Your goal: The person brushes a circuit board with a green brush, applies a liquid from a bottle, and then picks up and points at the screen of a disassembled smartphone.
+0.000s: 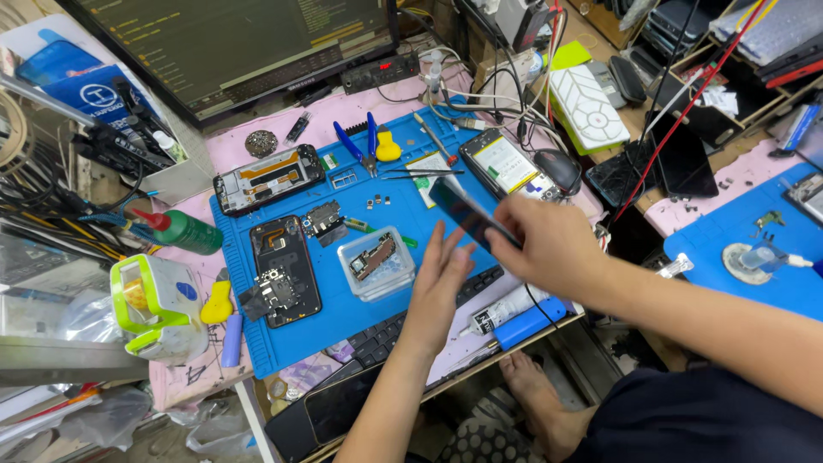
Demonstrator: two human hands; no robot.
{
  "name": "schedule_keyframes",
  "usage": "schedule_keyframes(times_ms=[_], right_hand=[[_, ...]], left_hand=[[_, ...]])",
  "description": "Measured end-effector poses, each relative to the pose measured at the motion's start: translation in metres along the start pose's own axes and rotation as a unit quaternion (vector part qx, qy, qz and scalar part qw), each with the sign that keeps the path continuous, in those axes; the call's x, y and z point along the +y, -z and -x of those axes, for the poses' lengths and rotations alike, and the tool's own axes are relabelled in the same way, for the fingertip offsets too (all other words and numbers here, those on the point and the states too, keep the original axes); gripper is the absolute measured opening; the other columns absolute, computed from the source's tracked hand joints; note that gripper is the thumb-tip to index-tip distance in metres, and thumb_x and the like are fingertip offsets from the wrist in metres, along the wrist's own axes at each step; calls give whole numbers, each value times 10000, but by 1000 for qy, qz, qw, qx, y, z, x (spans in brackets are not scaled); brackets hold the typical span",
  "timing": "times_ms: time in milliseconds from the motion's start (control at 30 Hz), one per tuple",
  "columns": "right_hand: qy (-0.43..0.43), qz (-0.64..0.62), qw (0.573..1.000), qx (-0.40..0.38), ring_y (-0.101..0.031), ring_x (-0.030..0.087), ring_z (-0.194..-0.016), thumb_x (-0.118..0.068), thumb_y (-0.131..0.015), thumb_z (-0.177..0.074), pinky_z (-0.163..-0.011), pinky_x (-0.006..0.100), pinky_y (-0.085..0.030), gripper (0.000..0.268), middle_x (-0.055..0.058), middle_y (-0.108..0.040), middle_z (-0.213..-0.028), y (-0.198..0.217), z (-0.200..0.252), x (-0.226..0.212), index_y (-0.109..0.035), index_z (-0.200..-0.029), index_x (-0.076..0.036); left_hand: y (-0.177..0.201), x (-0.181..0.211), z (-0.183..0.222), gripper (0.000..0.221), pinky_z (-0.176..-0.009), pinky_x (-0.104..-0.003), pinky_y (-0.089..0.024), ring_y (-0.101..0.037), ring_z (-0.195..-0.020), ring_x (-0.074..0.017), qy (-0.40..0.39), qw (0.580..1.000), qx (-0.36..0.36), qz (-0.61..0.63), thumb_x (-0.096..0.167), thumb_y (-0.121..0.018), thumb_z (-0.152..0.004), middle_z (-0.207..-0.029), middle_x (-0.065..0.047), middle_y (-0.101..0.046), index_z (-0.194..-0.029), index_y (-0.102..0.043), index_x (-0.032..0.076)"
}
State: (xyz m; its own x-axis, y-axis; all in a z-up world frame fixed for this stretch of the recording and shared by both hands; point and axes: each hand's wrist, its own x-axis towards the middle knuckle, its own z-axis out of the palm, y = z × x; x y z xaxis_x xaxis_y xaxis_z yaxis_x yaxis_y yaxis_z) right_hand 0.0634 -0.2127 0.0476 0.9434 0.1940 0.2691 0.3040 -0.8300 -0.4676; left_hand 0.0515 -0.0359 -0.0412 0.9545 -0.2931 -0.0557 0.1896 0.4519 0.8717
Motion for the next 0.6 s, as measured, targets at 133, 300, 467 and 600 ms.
schedule_keyframes(times_ms=[133, 300, 467, 600], right_hand=[[177, 84, 980, 43, -649, 298, -579, -210, -802, -833, -504, 420, -501, 259, 93, -620, -705, -3, 17, -19, -605, -877, -48], [188, 10, 982, 22, -672, 323, -798, -212, -822, -771, -643, 413, -532, 351, 117, -647, -909, -5, 9, -13, -614, -997, -41], [218, -119, 969, 1, -632, 351, -1103, -266, -887, -719, -906, 441, -521, 575, 148, -630, -1128, 6, -16, 4, -593, -1167, -59], [201, -164, 963, -70, -574, 352, -1184, -271, -940, -658, -969, 443, -498, 776, 192, -563, -1264, 26, -38, 16, -548, -1292, -51]], left_hand=[[-5, -12, -14, 769, -1133, -459, -404, -439, -1416, -294, -20, 973, -76, 217, 350, -556, -1038, -1614, -179, -370, -1652, -160, 111], [-8, -13, -18, 776, -1140, -468, -398, -444, -1416, -295, -33, 973, -80, 215, 300, -582, -1013, -1615, -134, -371, -1633, -145, 139], [-2, -19, -23, 830, -1184, -448, -396, -440, -1457, -286, -64, 973, -70, 209, 333, -658, -1020, -1592, -153, -414, -1649, -186, 68], [-6, -16, -32, 912, -1162, -482, -441, -512, -1419, -328, -132, 978, -77, 145, 405, -737, -956, -1547, -174, -465, -1615, -209, 59]])
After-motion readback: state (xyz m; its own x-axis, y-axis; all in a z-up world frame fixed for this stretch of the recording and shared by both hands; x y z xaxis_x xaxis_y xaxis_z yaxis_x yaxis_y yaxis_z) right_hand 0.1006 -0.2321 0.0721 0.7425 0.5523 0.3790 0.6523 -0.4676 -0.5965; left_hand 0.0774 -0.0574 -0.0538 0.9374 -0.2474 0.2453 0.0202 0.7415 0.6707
